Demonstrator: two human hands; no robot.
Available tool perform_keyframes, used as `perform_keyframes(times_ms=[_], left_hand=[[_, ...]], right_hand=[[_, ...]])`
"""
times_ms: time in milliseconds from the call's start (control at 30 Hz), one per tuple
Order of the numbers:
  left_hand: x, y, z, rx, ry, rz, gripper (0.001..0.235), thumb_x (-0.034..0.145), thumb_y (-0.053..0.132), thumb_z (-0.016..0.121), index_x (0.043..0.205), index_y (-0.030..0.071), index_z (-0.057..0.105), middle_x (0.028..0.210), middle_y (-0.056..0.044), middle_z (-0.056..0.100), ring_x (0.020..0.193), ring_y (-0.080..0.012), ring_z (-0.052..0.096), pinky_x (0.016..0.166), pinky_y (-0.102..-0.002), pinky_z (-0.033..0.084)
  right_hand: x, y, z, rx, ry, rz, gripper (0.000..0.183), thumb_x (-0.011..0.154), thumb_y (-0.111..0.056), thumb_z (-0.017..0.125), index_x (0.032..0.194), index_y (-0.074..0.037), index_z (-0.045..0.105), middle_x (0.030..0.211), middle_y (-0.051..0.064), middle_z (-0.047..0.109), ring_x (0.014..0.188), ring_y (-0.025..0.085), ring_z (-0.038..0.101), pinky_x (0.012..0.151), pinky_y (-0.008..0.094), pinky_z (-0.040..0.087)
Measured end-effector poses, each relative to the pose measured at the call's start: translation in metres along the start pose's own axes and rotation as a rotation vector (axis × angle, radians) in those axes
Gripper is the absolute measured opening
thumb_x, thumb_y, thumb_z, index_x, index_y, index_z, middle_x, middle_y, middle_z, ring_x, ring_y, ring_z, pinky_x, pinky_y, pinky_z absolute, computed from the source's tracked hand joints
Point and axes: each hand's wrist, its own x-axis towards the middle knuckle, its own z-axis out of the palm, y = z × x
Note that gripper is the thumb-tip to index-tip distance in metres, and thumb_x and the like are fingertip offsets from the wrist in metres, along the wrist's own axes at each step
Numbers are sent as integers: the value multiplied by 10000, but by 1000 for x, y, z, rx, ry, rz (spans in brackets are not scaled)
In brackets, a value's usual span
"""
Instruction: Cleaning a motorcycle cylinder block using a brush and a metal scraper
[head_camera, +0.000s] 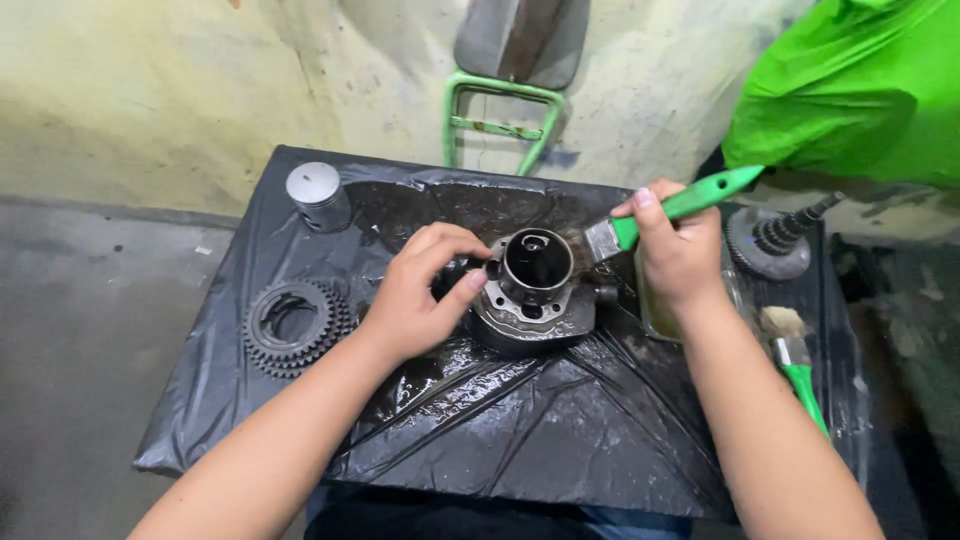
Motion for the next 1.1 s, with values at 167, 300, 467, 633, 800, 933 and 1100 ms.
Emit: perform_keyframes(times_ms=[167, 300, 467, 633, 800, 933, 1100], left_hand=[[1, 2, -2, 38, 39, 6, 213, 996, 282, 637, 1056, 105, 739, 1034, -107, 700, 994, -354, 679, 889, -461, 530], [2, 5, -8, 65, 58, 7, 193, 1000, 257, 636, 1048, 105, 745, 1030, -105, 702, 990, -350, 678, 888, -459, 530], [6, 5, -10, 91, 118, 28, 150, 1009, 187, 629, 1009, 95, 748, 997, -119, 704, 957, -365, 681, 862, -457, 531], [5, 4, -9, 96, 134, 23, 129, 1002, 153, 639, 983, 99, 754, 975, -110, 713, 934, -347, 690, 845, -440, 538], [6, 7, -9, 81, 134, 10, 150, 1008, 172, 630, 968, 98, 754, 973, -110, 712, 915, -337, 684, 835, -429, 537], [6, 9, -9, 86, 142, 13, 145, 1006, 164, 632, 963, 100, 755, 973, -107, 716, 913, -338, 688, 832, -431, 539], [6, 8, -8, 90, 141, 1, 138, 1001, 158, 638, 957, 98, 754, 968, -119, 718, 900, -352, 688, 818, -450, 542]], right_hand=[[2, -3, -3, -29, -34, 55, 327, 1055, -177, 617, 785, -30, 728, 552, 35, 518, 517, 64, 437, 577, 218, 419], [2, -17, 4, -160, -17, 39, 286, 1077, -161, 609, 869, -38, 762, 624, 62, 565, 583, 91, 486, 627, 249, 455], [1, -10, 0, -217, -51, -25, 204, 1081, -146, 623, 970, -53, 766, 814, 82, 687, 751, 142, 624, 771, 294, 511], [-3, -19, 9, -263, -131, -9, 149, 1062, -164, 654, 1081, -74, 772, 1008, 118, 764, 948, 205, 702, 930, 387, 521], [-4, -24, 20, -256, -258, 18, 133, 972, -143, 733, 1086, -93, 782, 976, 174, 756, 971, 344, 734, 922, 461, 540], [2, -25, 13, -364, -214, -22, 103, 998, -147, 723, 1030, -69, 781, 939, 173, 754, 915, 373, 727, 891, 467, 541], [-3, -17, 9, -315, -90, 77, 132, 1044, -211, 690, 1063, -124, 787, 1008, 86, 768, 969, 203, 714, 936, 391, 525]])
